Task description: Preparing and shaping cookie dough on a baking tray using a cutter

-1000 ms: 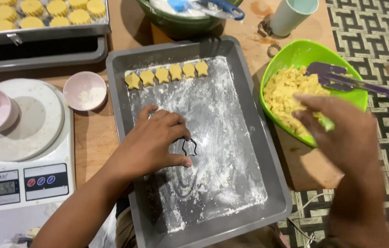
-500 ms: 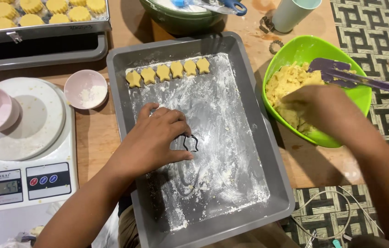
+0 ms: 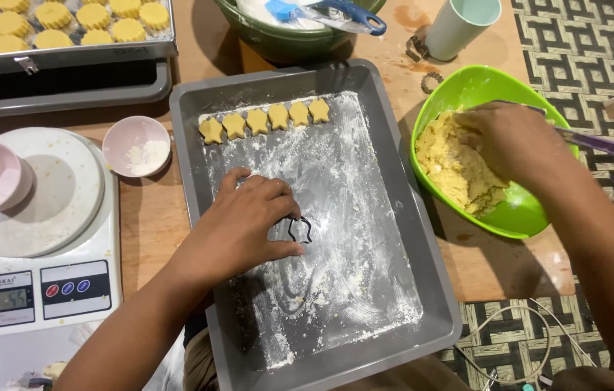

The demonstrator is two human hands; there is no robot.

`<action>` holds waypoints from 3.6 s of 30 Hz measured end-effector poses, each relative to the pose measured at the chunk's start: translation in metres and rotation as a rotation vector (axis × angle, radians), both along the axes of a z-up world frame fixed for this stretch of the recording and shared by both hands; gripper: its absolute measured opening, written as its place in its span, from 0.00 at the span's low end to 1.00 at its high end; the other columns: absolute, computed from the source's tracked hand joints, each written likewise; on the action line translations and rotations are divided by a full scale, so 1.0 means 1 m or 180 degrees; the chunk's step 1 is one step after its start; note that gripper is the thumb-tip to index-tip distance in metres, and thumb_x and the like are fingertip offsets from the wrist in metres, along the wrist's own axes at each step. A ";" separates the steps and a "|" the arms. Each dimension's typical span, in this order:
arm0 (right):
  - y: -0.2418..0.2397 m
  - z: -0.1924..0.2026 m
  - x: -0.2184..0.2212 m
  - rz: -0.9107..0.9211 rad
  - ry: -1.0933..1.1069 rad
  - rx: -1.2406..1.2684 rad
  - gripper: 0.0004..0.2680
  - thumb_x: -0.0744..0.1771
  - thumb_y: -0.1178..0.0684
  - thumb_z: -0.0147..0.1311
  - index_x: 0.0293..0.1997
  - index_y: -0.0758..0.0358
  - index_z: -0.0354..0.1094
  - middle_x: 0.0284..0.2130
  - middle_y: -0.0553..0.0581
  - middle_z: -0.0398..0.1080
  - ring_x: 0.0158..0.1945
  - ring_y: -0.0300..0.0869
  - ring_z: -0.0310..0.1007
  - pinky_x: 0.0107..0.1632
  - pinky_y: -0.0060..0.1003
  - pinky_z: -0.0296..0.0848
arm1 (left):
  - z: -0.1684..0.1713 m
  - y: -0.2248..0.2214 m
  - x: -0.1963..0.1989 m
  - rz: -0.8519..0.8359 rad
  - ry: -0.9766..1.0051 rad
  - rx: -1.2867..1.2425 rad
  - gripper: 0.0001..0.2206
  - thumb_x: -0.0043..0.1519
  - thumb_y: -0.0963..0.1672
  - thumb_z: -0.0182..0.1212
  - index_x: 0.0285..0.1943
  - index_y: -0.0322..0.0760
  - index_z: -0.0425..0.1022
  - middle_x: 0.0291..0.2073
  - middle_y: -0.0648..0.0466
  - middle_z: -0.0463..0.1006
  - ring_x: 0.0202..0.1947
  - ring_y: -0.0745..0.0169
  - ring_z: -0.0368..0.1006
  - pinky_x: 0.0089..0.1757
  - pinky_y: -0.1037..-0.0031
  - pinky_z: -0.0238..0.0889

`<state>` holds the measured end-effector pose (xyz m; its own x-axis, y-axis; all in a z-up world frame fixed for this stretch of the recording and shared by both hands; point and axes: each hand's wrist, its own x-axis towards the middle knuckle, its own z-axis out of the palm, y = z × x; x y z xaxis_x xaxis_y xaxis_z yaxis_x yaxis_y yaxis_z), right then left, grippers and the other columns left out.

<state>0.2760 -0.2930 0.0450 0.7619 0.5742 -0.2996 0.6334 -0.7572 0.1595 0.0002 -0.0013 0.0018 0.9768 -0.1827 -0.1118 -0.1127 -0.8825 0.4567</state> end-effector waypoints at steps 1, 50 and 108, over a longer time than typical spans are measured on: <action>0.004 0.003 -0.001 0.0000 -0.0011 0.0009 0.16 0.70 0.48 0.50 0.68 0.52 0.66 0.63 0.59 0.69 0.59 0.56 0.71 0.59 0.54 0.72 | 0.000 0.000 0.000 0.0000 -0.0011 0.0009 0.24 0.55 0.59 0.69 0.52 0.48 0.79 0.51 0.57 0.75 0.57 0.53 0.67 0.65 0.46 0.37; 0.077 -0.016 -0.157 0.2064 0.0856 0.1393 0.12 0.66 0.49 0.58 0.54 0.59 0.74 0.51 0.64 0.75 0.56 0.55 0.75 0.59 0.46 0.72 | 0.002 0.002 -0.004 -0.0030 -0.0150 0.0014 0.22 0.53 0.56 0.72 0.48 0.43 0.78 0.49 0.52 0.78 0.56 0.49 0.72 0.65 0.42 0.42; 0.096 -0.015 -0.160 0.1137 0.1398 0.2092 0.09 0.67 0.49 0.59 0.49 0.57 0.77 0.41 0.59 0.81 0.48 0.52 0.81 0.50 0.46 0.79 | 0.006 0.006 -0.003 -0.0013 -0.0139 -0.0037 0.20 0.53 0.54 0.73 0.45 0.39 0.82 0.48 0.52 0.79 0.53 0.49 0.73 0.64 0.39 0.43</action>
<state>0.1159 -0.1965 0.0295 0.3960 0.9170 -0.0479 0.7525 -0.3540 -0.5554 -0.0033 0.0044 0.0076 0.9800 -0.1876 -0.0668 -0.1363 -0.8766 0.4615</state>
